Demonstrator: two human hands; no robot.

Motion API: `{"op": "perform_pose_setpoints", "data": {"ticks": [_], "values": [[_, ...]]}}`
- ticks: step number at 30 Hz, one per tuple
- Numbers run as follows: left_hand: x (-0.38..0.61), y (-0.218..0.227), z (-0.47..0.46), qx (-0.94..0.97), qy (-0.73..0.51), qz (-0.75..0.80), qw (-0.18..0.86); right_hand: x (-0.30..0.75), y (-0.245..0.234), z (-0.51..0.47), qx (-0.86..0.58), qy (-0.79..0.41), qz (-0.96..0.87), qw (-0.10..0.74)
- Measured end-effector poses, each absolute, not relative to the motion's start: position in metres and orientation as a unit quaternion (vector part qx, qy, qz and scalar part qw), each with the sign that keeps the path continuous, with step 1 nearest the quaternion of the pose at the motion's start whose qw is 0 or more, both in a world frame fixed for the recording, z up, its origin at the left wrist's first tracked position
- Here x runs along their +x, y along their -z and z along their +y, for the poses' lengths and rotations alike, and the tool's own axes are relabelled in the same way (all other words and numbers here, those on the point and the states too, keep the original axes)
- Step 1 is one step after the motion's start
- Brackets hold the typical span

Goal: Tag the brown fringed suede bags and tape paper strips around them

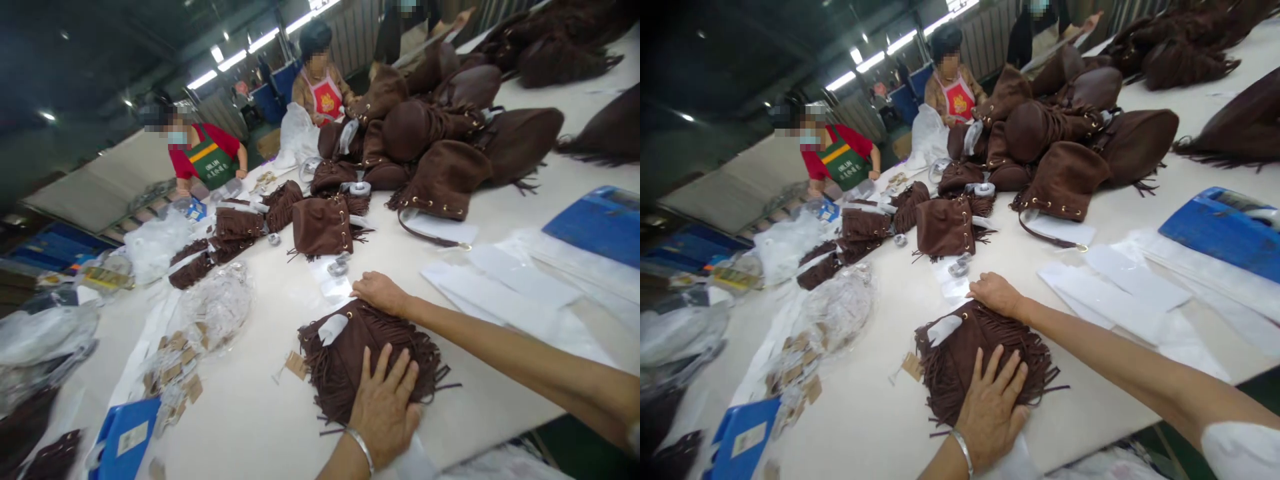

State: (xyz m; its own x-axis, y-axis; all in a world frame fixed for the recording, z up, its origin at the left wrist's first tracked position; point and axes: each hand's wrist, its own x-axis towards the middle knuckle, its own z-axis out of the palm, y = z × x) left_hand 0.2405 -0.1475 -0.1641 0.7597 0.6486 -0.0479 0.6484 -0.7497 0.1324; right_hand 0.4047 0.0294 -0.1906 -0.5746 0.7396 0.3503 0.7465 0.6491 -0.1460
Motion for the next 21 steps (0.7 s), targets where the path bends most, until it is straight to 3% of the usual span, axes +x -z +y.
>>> {"op": "perform_pose_setpoints", "data": {"ticks": [5, 10, 14, 21], "values": [[0.241, 0.159, -0.15, 0.929, -0.035, 0.355, 0.093, 0.381, 0.181, -0.047, -0.488, -0.019, -0.818, 0.305], [0.233, 0.169, -0.154, 0.919, -0.099, 0.369, 0.097, 0.384, 0.219, -0.064, -0.466, -0.028, -0.847, 0.255], [0.219, 0.189, -0.16, 0.845, -0.156, 0.507, 0.07, 0.4, 0.236, -0.049, -0.452, -0.029, -0.861, 0.233], [0.19, 0.192, -0.165, 0.753, -0.108, 0.649, 0.024, 0.4, 0.241, -0.048, -0.458, -0.037, -0.859, 0.228]]}}
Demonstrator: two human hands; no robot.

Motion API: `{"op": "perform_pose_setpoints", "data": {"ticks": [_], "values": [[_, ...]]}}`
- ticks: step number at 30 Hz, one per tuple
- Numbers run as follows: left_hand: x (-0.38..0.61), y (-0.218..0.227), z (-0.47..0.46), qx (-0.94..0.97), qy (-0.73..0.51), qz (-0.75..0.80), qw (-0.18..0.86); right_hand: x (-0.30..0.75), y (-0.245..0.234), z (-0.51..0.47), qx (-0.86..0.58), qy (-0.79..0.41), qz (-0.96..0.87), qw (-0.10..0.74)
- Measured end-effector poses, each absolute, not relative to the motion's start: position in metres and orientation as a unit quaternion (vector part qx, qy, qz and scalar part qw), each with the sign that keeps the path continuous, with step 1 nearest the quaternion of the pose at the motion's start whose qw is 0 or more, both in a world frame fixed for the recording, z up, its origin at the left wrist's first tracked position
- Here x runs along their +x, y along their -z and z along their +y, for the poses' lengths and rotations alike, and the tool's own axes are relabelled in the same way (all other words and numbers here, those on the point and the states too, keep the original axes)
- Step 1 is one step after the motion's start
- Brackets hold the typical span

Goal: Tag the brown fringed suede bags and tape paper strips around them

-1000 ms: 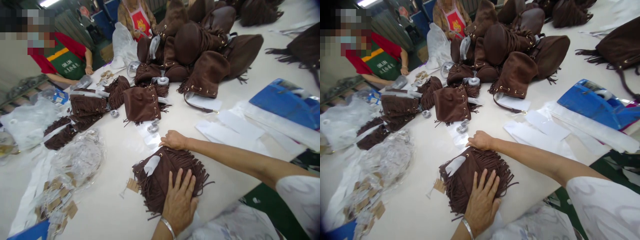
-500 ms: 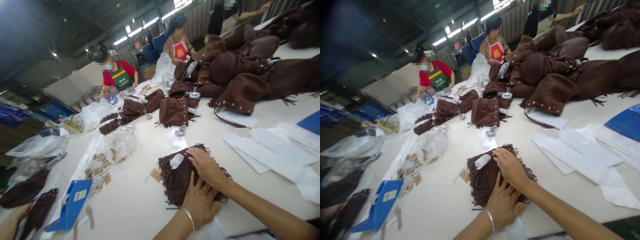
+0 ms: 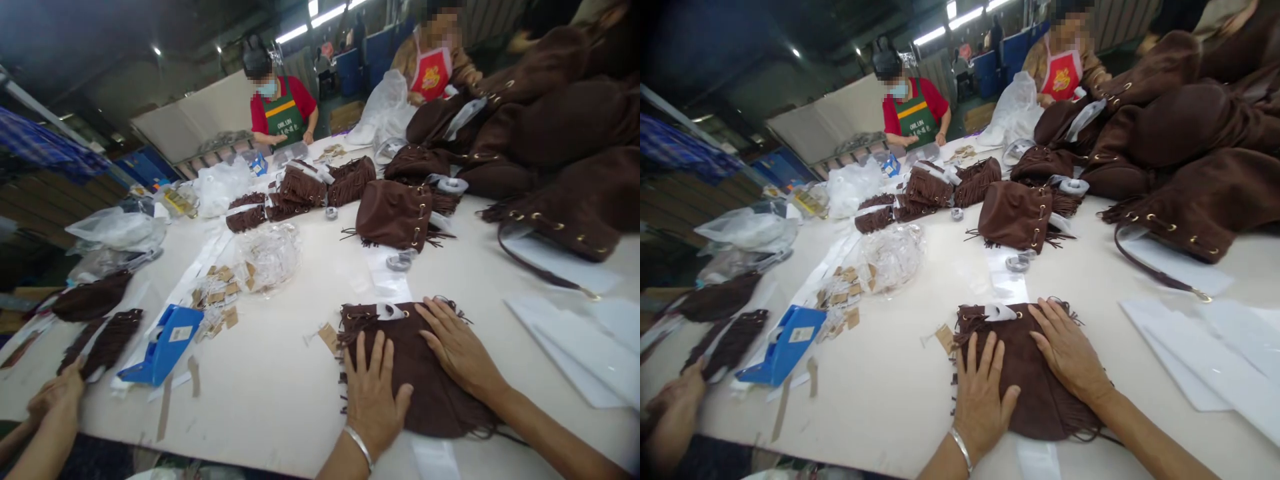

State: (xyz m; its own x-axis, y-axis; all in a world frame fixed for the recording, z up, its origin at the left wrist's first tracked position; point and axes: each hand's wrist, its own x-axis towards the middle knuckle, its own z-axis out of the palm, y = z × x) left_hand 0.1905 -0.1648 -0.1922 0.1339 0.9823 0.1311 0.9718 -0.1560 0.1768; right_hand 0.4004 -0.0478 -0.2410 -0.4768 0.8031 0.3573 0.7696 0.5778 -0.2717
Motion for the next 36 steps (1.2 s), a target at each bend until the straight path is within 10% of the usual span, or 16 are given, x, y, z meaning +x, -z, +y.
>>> {"op": "perform_pose_setpoints", "data": {"ticks": [13, 36], "values": [[0.163, 0.153, -0.152, 0.706, -0.152, 0.691, -0.034, 0.404, 0.257, -0.042, -0.436, -0.01, -0.857, 0.276], [0.186, 0.214, -0.121, 0.729, -0.158, 0.666, -0.026, 0.402, 0.239, -0.047, -0.474, -0.054, -0.844, 0.247]]}}
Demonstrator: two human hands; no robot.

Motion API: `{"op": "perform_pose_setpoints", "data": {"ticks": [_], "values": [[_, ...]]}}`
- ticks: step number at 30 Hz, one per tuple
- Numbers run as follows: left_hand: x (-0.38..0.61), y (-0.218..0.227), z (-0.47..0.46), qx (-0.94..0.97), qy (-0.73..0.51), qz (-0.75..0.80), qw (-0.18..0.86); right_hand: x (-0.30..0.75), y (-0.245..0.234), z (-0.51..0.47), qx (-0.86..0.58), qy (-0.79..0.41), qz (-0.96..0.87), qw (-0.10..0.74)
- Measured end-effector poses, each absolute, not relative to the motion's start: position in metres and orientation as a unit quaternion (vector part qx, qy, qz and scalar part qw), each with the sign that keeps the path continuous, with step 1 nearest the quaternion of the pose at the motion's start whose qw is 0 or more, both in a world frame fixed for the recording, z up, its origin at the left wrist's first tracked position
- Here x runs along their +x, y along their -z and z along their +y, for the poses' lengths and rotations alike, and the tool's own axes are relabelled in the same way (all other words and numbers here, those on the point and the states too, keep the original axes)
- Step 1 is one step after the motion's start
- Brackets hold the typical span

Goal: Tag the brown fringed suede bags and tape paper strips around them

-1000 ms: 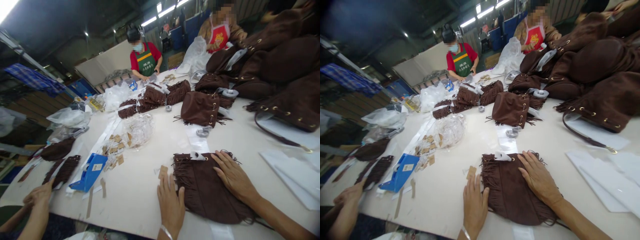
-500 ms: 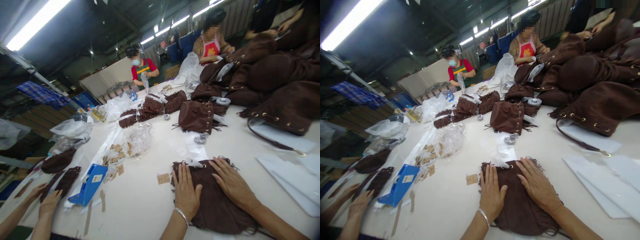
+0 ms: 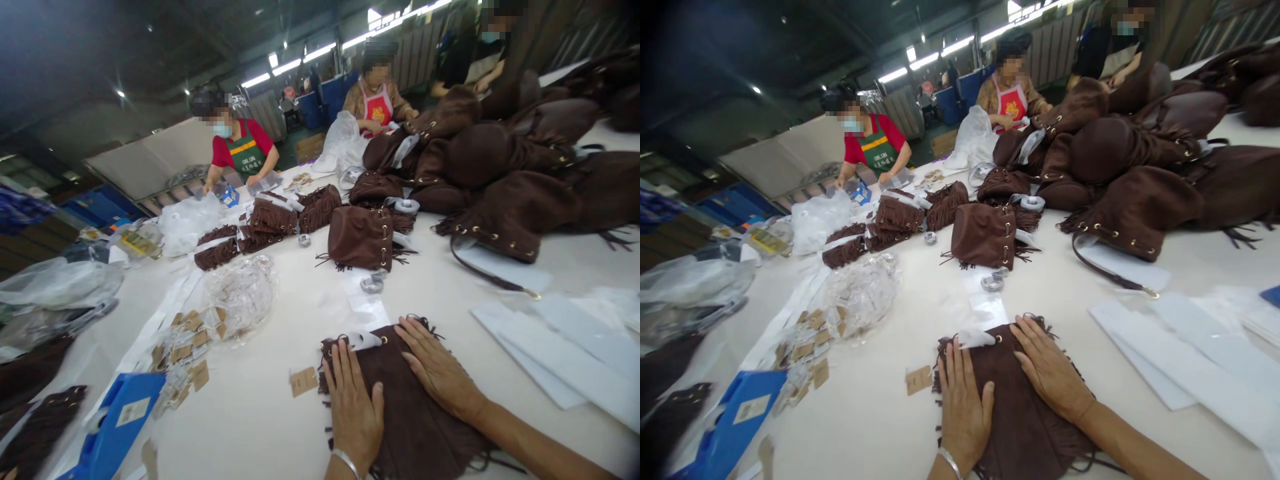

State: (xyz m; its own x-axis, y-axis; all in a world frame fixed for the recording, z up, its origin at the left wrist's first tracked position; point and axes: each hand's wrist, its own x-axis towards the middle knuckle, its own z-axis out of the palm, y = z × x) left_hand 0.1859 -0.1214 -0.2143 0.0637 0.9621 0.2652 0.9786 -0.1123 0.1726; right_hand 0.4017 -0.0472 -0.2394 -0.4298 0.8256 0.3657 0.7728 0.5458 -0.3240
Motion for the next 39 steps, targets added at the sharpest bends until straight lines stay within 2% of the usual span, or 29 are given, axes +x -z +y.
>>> {"op": "perform_pose_setpoints", "data": {"ticks": [18, 25, 31, 35, 39], "values": [[0.195, 0.221, -0.122, -0.755, 0.245, -0.594, 0.131, 0.399, 0.235, -0.047, -0.474, -0.053, -0.83, 0.289], [0.199, 0.247, -0.133, -0.804, 0.247, -0.526, 0.126, 0.399, 0.227, -0.048, -0.467, -0.058, -0.84, 0.271], [0.198, 0.248, -0.13, -0.805, 0.249, -0.525, 0.121, 0.428, 0.186, -0.051, -0.495, -0.031, -0.842, 0.214], [0.203, 0.237, -0.136, -0.802, 0.235, -0.538, 0.108, 0.504, 0.158, -0.077, -0.634, -0.022, -0.761, 0.138], [0.204, 0.215, -0.145, -0.788, 0.234, -0.563, 0.083, 0.577, 0.153, -0.091, -0.731, -0.04, -0.68, 0.03]]}}
